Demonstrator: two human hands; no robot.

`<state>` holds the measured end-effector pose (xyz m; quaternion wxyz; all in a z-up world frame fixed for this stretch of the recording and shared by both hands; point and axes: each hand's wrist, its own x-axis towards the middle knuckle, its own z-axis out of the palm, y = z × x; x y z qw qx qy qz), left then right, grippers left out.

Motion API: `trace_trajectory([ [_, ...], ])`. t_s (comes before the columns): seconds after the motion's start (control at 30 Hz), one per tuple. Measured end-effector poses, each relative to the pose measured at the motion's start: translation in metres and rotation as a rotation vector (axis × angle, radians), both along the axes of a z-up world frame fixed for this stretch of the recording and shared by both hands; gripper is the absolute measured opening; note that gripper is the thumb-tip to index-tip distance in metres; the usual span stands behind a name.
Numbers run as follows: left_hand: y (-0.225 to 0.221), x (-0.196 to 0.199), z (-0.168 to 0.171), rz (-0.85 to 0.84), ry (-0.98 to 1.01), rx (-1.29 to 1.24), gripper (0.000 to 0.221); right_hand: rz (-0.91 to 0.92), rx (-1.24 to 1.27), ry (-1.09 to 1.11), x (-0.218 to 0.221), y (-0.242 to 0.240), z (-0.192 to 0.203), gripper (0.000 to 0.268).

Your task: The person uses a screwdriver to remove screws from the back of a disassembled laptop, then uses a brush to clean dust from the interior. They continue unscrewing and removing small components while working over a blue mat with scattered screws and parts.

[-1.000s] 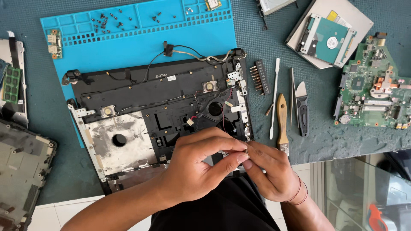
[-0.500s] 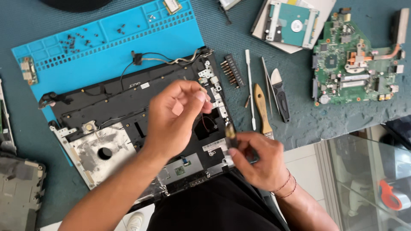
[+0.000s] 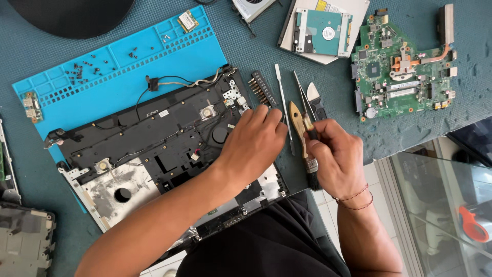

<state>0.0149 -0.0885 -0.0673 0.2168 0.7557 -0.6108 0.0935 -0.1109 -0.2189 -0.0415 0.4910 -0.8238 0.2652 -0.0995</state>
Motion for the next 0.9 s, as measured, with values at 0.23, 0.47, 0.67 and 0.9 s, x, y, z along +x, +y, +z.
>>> trace_trajectory([
  [0.23, 0.001, 0.007, -0.003, 0.007, 0.266, 0.014, 0.004, 0.103, -0.110, 0.070, 0.038, -0.007, 0.008, 0.008],
  [0.47, 0.032, 0.029, 0.009, 0.163, 0.398, -0.023, 0.010, 0.226, -0.518, 0.058, 0.098, -0.009, -0.036, 0.023],
  [0.67, 0.042, 0.038, 0.008, 0.303, 0.550, -0.005, 0.013, 0.246, -0.549, 0.178, 0.103, -0.006, -0.037, 0.032],
  [0.9, 0.032, 0.032, 0.026, 0.302, 0.750, -0.260, 0.026, 0.015, -0.089, -0.082, 0.088, -0.002, -0.018, 0.021],
])
